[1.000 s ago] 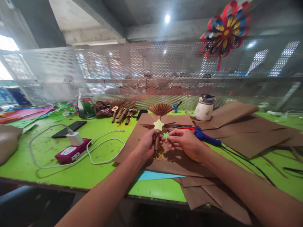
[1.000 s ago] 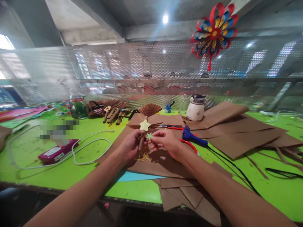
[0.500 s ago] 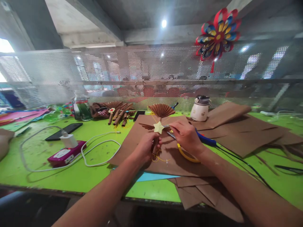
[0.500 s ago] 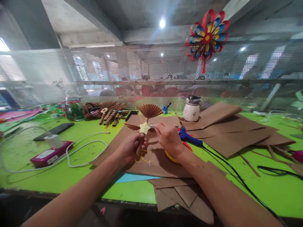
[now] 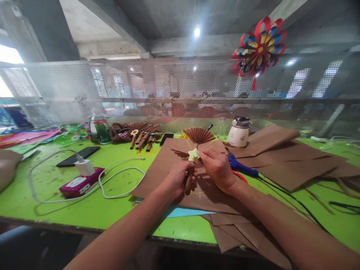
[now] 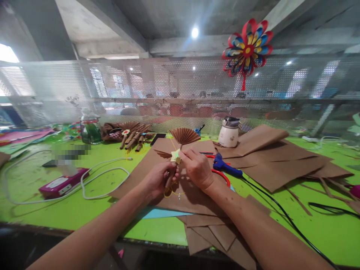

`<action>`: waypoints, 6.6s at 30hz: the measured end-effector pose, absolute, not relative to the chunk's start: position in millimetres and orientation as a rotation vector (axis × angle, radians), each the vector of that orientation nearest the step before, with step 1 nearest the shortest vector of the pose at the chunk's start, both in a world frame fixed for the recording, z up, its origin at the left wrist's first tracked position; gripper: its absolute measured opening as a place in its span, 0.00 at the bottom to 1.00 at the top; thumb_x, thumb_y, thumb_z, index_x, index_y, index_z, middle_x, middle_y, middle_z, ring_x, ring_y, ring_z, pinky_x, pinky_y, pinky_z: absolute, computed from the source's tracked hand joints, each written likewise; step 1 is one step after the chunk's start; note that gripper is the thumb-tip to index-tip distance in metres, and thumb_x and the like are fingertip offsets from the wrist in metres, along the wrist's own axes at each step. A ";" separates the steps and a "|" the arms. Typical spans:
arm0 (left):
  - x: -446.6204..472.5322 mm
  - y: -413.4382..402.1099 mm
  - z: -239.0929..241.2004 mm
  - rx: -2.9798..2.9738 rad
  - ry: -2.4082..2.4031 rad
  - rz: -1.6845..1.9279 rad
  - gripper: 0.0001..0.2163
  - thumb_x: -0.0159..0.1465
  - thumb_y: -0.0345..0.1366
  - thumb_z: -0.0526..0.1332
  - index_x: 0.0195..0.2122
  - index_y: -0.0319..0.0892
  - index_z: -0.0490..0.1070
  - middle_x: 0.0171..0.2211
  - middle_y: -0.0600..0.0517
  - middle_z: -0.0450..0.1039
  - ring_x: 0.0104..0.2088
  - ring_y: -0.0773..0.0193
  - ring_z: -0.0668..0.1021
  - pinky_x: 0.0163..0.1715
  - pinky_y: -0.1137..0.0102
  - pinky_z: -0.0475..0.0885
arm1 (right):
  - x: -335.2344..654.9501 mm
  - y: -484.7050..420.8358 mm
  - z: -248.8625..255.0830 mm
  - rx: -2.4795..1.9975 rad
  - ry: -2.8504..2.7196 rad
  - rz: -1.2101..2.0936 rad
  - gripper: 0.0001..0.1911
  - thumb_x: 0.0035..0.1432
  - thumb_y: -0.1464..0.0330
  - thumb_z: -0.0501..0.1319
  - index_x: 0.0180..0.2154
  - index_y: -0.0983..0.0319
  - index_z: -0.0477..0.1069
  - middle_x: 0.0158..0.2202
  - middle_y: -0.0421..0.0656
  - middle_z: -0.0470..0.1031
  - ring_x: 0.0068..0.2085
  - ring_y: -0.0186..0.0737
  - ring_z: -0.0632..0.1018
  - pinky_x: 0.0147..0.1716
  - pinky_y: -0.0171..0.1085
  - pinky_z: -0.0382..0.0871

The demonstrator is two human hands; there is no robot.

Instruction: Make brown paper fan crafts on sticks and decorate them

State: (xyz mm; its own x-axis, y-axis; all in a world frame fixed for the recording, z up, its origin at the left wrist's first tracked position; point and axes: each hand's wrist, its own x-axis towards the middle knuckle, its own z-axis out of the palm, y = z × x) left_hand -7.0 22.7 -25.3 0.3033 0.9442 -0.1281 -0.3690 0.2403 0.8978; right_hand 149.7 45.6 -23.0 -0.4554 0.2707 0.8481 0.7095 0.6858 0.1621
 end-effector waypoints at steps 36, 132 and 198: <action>-14.2 20.7 -12.9 0.980 0.679 1.242 0.09 0.44 0.24 0.64 0.24 0.37 0.65 0.21 0.56 0.65 0.20 0.75 0.68 0.18 0.81 0.61 | 153.5 33.2 -26.9 -0.694 -2.074 -0.507 0.16 0.58 0.76 0.52 0.46 0.60 0.72 0.37 0.47 0.73 0.40 0.41 0.71 0.39 0.39 0.68; -2.0 15.6 -24.3 1.084 0.722 1.167 0.07 0.45 0.27 0.62 0.22 0.39 0.63 0.17 0.56 0.62 0.16 0.75 0.64 0.17 0.78 0.58 | 136.1 32.8 3.5 -1.212 -1.587 0.287 0.09 0.47 0.64 0.60 0.25 0.64 0.72 0.24 0.43 0.74 0.26 0.36 0.72 0.27 0.35 0.64; -3.5 17.8 -25.6 1.700 0.894 1.367 0.10 0.59 0.36 0.55 0.41 0.39 0.61 0.22 0.58 0.63 0.19 0.73 0.66 0.21 0.76 0.63 | 117.6 20.9 2.8 -1.100 -1.282 1.168 0.27 0.40 0.47 0.62 0.24 0.66 0.71 0.23 0.43 0.73 0.23 0.33 0.74 0.22 0.32 0.65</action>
State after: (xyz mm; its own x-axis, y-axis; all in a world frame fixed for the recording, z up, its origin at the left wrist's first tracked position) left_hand -3.5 17.8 -25.6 0.1798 0.8765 0.4465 0.0578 -0.4626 0.8847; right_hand 117.6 20.9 2.8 -0.0439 0.9933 0.1068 -0.0141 0.1062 -0.9942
